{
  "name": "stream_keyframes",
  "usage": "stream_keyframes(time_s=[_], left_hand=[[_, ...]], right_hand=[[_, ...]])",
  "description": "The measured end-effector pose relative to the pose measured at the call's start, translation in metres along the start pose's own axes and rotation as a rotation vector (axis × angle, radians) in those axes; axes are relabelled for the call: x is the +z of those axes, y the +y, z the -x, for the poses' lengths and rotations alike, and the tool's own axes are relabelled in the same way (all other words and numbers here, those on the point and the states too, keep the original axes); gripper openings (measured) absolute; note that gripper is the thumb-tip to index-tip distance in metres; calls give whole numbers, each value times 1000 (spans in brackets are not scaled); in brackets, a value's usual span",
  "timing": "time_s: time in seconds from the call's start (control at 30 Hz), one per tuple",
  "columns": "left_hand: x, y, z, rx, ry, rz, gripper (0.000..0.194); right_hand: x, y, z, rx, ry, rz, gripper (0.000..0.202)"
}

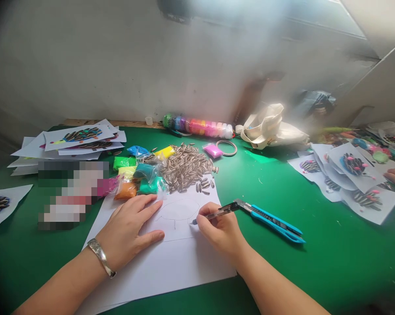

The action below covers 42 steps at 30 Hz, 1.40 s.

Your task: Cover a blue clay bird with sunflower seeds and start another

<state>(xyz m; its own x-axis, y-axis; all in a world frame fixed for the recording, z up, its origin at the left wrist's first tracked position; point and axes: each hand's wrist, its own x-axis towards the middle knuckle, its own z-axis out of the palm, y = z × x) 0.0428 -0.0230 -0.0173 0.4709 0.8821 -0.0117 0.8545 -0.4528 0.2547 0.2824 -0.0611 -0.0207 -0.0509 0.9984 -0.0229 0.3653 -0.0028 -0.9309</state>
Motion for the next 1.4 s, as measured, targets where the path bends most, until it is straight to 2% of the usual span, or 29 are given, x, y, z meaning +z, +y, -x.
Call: stream_keyframes(time_s=[0.13, 0.27, 0.37, 0.47, 0.57, 0.67, 0.73, 0.83, 1.0, 1.1, 1.4], left_hand=[[0, 0, 0, 1, 3, 2, 56], [-2, 1, 0, -5, -11, 2, 56], [-4, 3, -1, -10, -26, -2, 56], [-4, 3, -1, -12, -30, -4, 56], [-3, 2, 0, -6, -24, -1, 56], [-2, 1, 0, 0, -9, 3, 56], [-2, 0, 1, 1, -7, 3, 56], [-3, 1, 1, -2, -12, 0, 56], [-4, 1, 0, 4, -15, -9, 57], [-5, 1, 1, 5, -20, -14, 56], [-7, 1, 2, 19, -9, 7, 52]], right_hand=[[0, 1, -1, 10, 15, -9, 13], [-1, 5, -3, 23, 132, -58, 16], [0, 8, -4, 24, 216, -88, 25], [-3, 11, -7, -41, 243, -80, 33], [-11, 15, -13, -135, 308, 58, 32], [-24, 25, -21, -278, 384, 333, 29], [-32, 32, -25, -324, 353, 516, 36], [-40, 40, -27, -284, 273, 737, 51], [-46, 42, -25, -184, 296, 949, 62], [-47, 44, -26, -152, 283, 985, 61], [-48, 58, -36, -183, 310, 909, 68]])
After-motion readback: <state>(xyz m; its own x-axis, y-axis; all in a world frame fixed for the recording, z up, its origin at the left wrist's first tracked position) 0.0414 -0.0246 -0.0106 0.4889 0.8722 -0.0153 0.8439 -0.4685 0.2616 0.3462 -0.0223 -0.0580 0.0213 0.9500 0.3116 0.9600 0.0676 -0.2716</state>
